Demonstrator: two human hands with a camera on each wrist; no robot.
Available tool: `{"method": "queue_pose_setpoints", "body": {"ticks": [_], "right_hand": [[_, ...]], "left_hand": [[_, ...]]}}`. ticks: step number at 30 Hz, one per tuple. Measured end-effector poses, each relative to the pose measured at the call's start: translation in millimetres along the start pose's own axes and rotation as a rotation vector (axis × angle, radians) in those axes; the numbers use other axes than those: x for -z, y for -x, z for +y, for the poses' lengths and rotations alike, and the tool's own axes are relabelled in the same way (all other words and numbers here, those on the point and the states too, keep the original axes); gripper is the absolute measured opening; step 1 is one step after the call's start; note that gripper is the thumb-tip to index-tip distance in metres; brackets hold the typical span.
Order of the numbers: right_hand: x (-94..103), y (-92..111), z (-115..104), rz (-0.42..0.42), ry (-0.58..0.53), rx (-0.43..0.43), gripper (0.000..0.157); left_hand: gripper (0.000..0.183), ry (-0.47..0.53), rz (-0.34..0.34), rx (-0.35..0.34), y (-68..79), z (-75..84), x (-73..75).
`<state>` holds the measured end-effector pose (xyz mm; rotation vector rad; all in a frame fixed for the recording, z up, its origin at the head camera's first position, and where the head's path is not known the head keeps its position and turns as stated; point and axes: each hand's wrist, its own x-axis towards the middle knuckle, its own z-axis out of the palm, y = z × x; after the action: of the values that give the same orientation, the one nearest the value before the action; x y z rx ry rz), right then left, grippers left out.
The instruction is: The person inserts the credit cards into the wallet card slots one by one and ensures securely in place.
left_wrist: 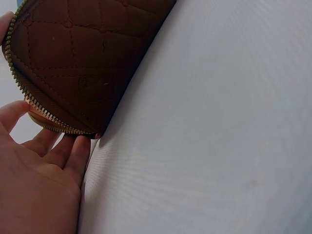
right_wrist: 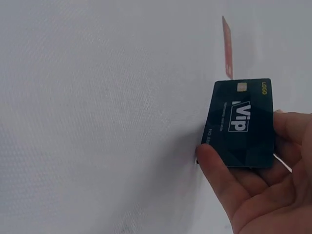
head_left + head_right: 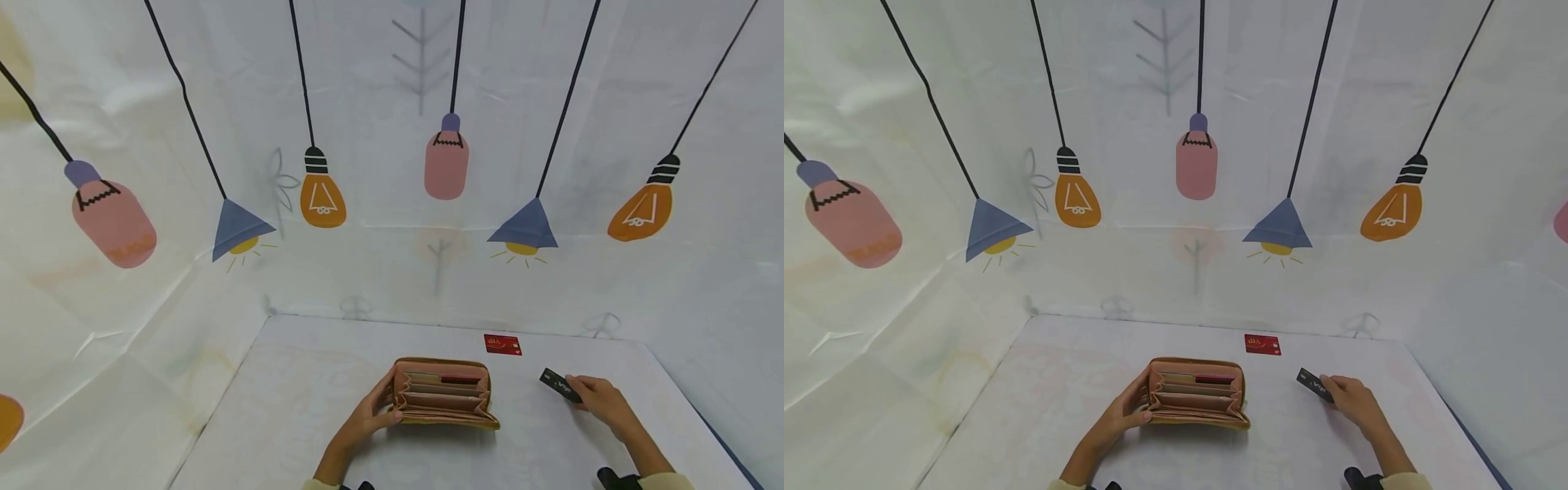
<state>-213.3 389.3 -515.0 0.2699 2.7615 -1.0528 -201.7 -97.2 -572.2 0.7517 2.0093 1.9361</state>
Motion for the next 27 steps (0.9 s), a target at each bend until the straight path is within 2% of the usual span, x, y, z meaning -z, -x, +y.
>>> {"method": "queue_pose_setpoints", "body": {"ticks": [15,21,27], "right_hand": [[-3.3,1,-1,0.047,0.007,0.0,0.073],[-6.4,5,-17,0.046,-0.022,0.008,0.072],[-11.2,15,-43,0.022,-0.073,0.056,0.069]], "left_hand": [[0.084,0.008,-0.001,-0.011,0.9,-0.6,-1.3],[0.082,0.018,0.007,0.002,0.6,-0.8,-1.2],[0.082,0.019,0.0,-0.007,1.0,1.0,-0.9]]}}
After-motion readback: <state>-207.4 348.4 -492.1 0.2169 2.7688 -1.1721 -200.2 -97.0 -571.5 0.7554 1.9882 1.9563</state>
